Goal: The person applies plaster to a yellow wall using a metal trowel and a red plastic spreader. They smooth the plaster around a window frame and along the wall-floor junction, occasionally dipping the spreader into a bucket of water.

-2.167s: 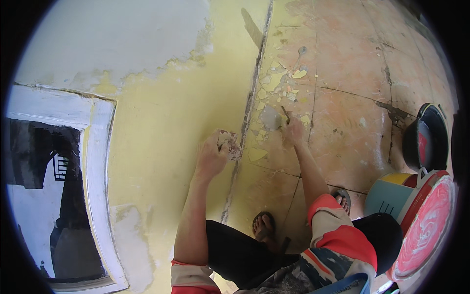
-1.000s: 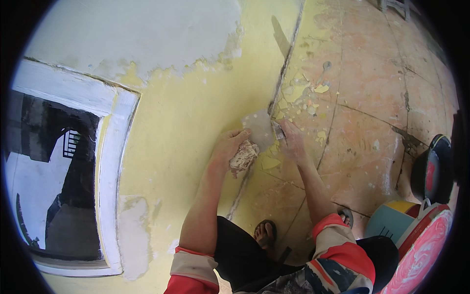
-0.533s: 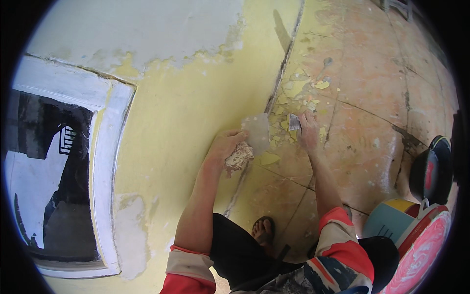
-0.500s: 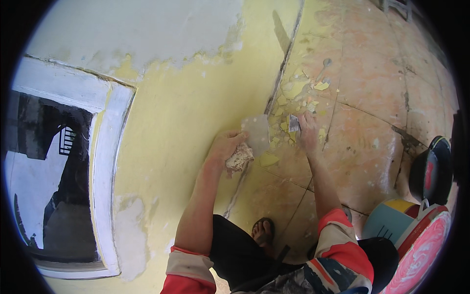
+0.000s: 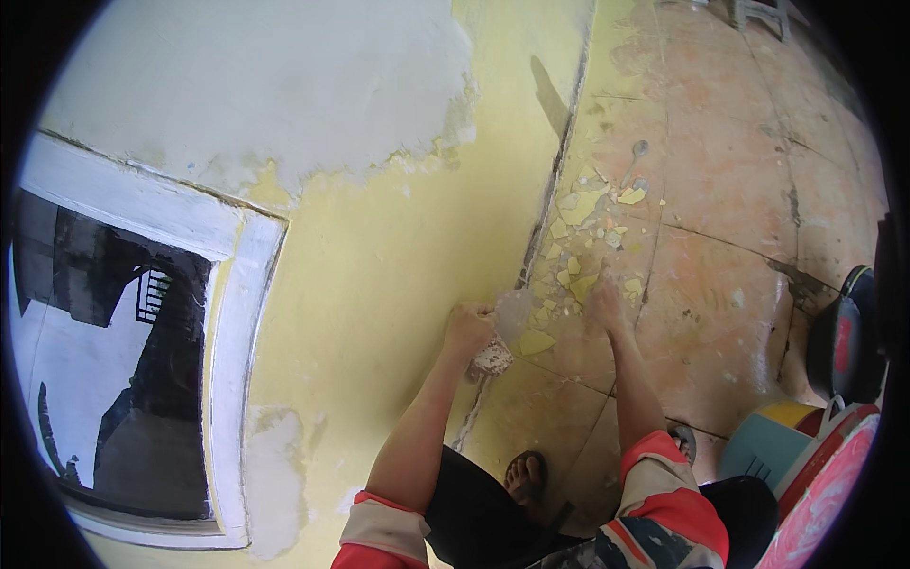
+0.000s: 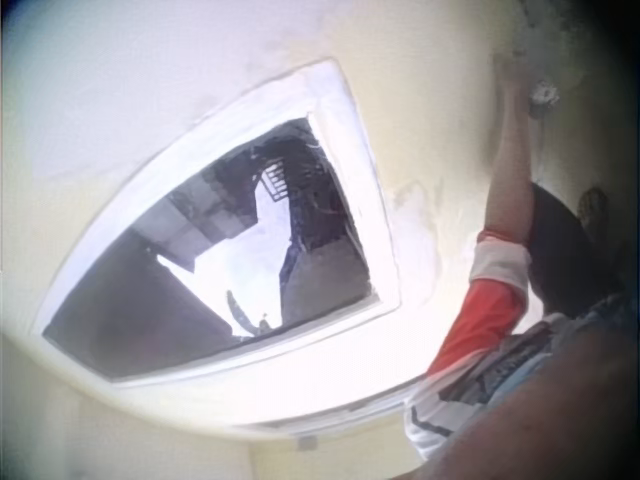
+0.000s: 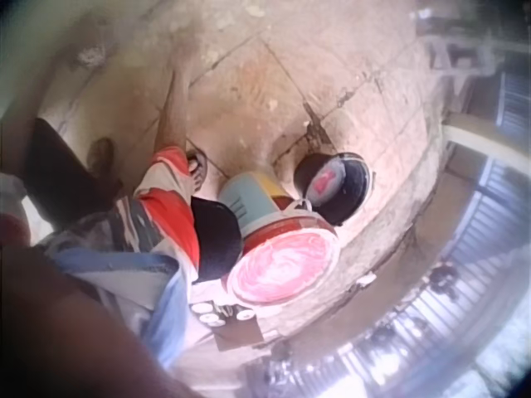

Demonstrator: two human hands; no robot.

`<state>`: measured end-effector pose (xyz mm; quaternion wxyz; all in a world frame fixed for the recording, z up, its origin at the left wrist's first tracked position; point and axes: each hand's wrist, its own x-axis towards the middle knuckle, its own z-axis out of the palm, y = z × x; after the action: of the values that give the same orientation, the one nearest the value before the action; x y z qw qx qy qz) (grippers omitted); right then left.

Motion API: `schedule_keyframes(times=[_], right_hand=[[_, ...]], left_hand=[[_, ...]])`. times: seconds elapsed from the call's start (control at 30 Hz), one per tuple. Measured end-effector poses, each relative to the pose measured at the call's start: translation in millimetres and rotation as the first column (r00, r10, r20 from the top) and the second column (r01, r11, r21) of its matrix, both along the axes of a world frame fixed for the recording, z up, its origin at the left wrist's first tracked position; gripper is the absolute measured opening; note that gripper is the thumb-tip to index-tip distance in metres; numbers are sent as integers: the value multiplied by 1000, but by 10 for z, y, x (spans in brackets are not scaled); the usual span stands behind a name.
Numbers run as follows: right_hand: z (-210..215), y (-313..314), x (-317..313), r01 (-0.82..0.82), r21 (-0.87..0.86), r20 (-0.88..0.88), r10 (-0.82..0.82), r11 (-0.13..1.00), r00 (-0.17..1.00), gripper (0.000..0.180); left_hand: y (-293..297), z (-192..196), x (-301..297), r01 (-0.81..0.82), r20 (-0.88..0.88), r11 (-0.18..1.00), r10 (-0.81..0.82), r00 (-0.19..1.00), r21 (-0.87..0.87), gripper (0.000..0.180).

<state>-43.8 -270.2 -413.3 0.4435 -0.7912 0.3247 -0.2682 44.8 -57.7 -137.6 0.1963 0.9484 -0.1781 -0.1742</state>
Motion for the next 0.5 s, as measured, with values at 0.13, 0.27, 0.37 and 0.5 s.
schedule_keyframes(times=[0.13, 0.27, 0.37, 0.5], right_hand=[[692, 85, 245, -131, 209, 133, 105, 969, 986, 57], [1206, 74, 339, -195, 103, 122, 182, 975, 976, 58], [675, -14, 283, -178, 86, -72, 184, 980, 980, 57], [549, 295, 188, -131, 217, 37, 126, 967, 991, 58]], left_hand=[[263, -236, 57, 73, 202, 996, -84, 976, 60, 35], [167, 166, 15, 103, 126, 984, -85, 988, -143, 35], [-49, 443, -91, -4, -7, 936, 2, 1000, -353, 30], [9, 698, -108, -103, -87, 917, 76, 993, -386, 23]])
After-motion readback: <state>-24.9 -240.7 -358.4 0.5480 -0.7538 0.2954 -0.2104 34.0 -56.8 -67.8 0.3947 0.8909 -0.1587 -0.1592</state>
